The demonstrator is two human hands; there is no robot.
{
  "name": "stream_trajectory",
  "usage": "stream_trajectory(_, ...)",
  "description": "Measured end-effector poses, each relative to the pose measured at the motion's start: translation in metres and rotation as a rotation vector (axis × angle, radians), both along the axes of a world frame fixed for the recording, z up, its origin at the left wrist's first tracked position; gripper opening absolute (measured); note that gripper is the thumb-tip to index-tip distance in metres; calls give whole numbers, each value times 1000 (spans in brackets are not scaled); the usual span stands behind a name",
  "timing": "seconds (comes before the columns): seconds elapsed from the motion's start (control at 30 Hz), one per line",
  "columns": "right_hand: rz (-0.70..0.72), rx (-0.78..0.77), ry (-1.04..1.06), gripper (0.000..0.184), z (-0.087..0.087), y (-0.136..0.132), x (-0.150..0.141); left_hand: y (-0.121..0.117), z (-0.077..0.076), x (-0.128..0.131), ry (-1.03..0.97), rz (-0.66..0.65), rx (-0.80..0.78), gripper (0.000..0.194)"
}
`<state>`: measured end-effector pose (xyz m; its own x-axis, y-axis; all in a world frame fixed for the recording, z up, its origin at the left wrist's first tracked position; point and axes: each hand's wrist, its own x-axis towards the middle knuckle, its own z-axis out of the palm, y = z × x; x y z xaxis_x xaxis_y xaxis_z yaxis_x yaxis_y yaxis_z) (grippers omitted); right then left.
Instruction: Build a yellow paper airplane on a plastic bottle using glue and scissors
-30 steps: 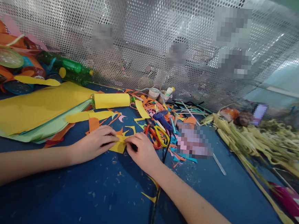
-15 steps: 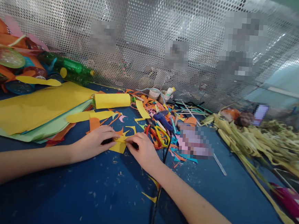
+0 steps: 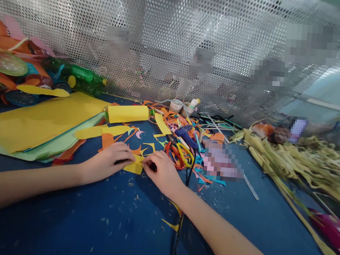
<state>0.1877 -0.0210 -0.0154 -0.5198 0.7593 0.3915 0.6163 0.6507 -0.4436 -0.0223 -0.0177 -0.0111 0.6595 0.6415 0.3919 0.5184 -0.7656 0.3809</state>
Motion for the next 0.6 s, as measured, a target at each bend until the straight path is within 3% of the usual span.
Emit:
stream_trajectory(0.27, 34, 52, 12, 11, 4, -4, -2, -1, 0, 0, 10, 17, 30, 15)
stream_trajectory(0.6, -21, 44, 35, 11, 0, 0, 0, 0, -3, -2, 17, 45, 69, 17)
